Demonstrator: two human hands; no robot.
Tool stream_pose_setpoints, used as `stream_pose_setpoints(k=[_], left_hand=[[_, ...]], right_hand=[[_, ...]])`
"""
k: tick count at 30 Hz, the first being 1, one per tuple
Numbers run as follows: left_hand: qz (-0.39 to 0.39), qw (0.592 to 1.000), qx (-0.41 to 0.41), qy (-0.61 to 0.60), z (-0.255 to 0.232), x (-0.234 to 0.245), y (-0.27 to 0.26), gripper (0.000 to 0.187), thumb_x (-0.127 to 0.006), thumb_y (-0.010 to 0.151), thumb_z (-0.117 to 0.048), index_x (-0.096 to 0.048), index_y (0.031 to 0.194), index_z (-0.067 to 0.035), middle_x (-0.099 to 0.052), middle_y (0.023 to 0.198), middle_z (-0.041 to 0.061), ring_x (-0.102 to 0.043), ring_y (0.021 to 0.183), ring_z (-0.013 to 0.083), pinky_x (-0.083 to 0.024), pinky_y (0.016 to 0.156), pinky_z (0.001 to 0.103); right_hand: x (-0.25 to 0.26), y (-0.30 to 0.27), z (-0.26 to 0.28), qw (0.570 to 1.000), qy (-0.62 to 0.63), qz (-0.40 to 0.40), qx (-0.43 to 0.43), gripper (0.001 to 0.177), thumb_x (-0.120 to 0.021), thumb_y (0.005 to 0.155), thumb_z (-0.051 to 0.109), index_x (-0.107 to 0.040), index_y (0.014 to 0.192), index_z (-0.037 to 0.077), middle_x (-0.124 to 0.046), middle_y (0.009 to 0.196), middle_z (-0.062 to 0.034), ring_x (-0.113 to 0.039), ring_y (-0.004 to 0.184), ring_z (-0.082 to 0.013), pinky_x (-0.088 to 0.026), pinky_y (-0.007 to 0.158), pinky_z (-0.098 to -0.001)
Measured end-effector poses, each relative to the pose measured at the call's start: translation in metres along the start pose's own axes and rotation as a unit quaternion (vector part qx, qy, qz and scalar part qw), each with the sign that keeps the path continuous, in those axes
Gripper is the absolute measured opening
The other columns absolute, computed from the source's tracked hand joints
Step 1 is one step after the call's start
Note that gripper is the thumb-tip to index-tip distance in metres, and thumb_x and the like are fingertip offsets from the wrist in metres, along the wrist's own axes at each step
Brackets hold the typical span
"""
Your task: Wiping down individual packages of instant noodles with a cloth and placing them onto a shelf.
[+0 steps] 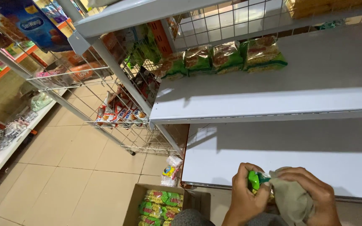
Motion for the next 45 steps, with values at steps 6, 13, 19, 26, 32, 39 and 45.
stream_pose_setpoints(k=[6,13,19,26,32,39,45], left_hand=[[0.004,0.998,0.061,-0.007,-0.022,0.009,0.006,0.015,-0.063,0.088,-0.003,-0.058,0.102,-0.005,-0.057,0.085,0.004,-0.049,0.071,0.0126,-0.044,0.064,0.028],[-0.027,0.977,0.154,-0.146,0.01,0.014,-0.002,0.016,-0.063,0.089,0.006,-0.061,0.103,-0.003,-0.065,0.092,0.007,-0.058,0.077,0.0115,-0.05,0.072,0.025],[-0.087,0.994,0.045,-0.049,-0.001,0.025,0.001,0.019,-0.068,0.078,0.002,-0.059,0.093,-0.005,-0.064,0.088,0.006,-0.052,0.072,0.0123,-0.048,0.068,0.028],[-0.071,0.986,0.095,-0.12,0.013,0.022,-0.002,0.023,-0.072,0.078,0.007,-0.063,0.096,-0.004,-0.068,0.086,0.007,-0.055,0.065,0.01,-0.048,0.059,0.024],[-0.074,0.969,0.132,-0.194,0.021,0.015,-0.008,0.015,-0.069,0.083,0.002,-0.064,0.098,-0.002,-0.069,0.091,0.01,-0.053,0.068,0.0099,-0.046,0.06,0.023],[-0.108,0.99,0.076,-0.058,0.023,0.027,-0.008,0.011,-0.072,0.088,-0.004,-0.063,0.094,-0.005,-0.059,0.077,0.004,-0.052,0.061,0.0116,-0.048,0.052,0.026],[-0.08,0.988,0.106,-0.076,0.007,0.02,-0.006,0.009,-0.073,0.085,-0.001,-0.065,0.088,-0.004,-0.063,0.069,0.002,-0.052,0.058,0.0092,-0.043,0.053,0.024]], right_hand=[[0.005,0.004,0.015,0.996,-0.061,-0.067,-0.01,0.061,-0.083,0.038,-0.004,-0.073,0.098,0.0,-0.079,0.095,-0.0117,-0.075,0.078,-0.0192,-0.062,0.07,-0.032],[0.003,0.013,0.008,0.998,-0.033,0.001,-0.047,0.072,-0.087,0.039,-0.005,-0.073,0.109,0.008,-0.08,0.108,-0.0055,-0.078,0.091,-0.0187,-0.063,0.08,-0.0338],[-0.017,0.022,0.018,0.984,0.06,0.116,-0.12,0.077,-0.08,0.054,0.003,-0.066,0.13,0.009,-0.074,0.129,-0.0065,-0.075,0.113,-0.0219,-0.056,0.094,-0.0402],[-0.006,0.014,0.013,0.998,0.028,-0.018,-0.055,0.066,-0.085,0.039,-0.004,-0.077,0.103,0.009,-0.083,0.102,-0.0087,-0.079,0.086,-0.0189,-0.066,0.079,-0.0321],[0.005,0.017,0.023,0.994,-0.044,-0.083,-0.05,0.065,-0.086,0.037,-0.002,-0.073,0.1,0.005,-0.081,0.097,-0.0073,-0.078,0.079,-0.0178,-0.063,0.074,-0.0304],[-0.016,0.018,0.018,0.985,-0.085,0.105,-0.107,0.101,-0.105,0.027,-0.002,-0.073,0.118,0.029,-0.074,0.126,0.0056,-0.069,0.113,-0.019,-0.057,0.105,-0.0405],[-0.01,0.024,0.031,0.991,0.068,0.101,-0.059,0.052,-0.088,0.048,0.007,-0.081,0.1,0.011,-0.084,0.09,-0.0044,-0.079,0.075,-0.0159,-0.064,0.067,-0.0304]])
Point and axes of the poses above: each hand's wrist, its own y-axis towards the middle knuckle, its own x-axis out of the back of the hand, z = x × y, the point moved 6 cm from there along y, towards the middle knuckle
